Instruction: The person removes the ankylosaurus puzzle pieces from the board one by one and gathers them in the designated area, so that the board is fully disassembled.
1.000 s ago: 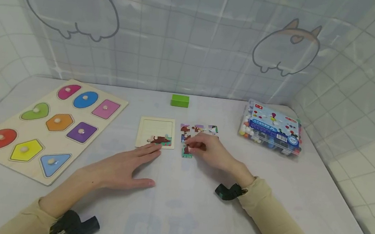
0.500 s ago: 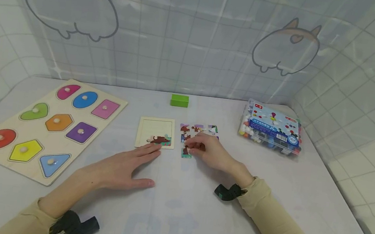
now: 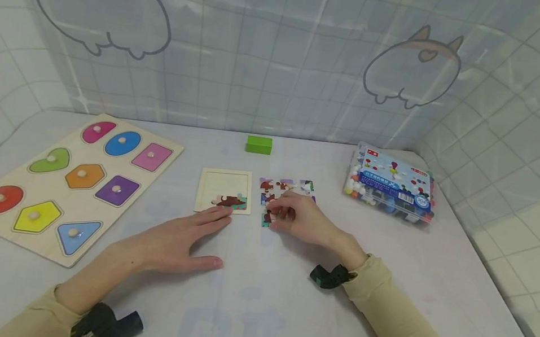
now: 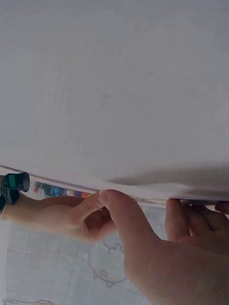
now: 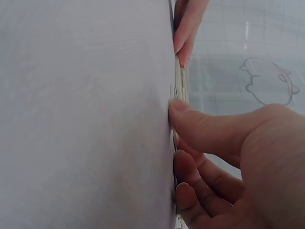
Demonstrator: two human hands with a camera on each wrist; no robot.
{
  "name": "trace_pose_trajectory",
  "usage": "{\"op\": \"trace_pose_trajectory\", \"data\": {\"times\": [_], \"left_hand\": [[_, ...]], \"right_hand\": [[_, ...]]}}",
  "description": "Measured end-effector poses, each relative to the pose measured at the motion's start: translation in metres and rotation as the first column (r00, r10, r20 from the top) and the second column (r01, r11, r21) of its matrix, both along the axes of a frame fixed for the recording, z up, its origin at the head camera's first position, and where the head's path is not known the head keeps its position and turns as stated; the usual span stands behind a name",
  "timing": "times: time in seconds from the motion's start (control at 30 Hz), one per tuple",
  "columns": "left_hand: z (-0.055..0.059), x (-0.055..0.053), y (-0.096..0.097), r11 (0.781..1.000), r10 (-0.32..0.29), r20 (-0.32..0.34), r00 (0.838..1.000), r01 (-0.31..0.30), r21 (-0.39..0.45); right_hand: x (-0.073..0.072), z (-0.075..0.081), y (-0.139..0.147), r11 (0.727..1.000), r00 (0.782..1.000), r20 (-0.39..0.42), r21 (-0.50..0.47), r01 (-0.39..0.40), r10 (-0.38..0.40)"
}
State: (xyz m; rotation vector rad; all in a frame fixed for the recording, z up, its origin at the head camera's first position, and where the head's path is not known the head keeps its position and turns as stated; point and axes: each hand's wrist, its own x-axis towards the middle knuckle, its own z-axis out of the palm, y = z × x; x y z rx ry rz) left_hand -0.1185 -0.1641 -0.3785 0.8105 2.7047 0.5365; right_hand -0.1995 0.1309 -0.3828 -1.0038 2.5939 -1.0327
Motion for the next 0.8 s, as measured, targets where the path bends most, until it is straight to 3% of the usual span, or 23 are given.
{"op": "trace_pose_trajectory", "data": {"times": [0.8], "left_hand": [[0.0049, 0.0033, 0.0013, 1.0, 0.015, 0.014, 1.0, -0.015, -0.012]], "right_hand": [[-0.0034, -0.0033, 0.002, 1.0, 1.0, -0.029, 0.009, -0.005, 0.005]]}}
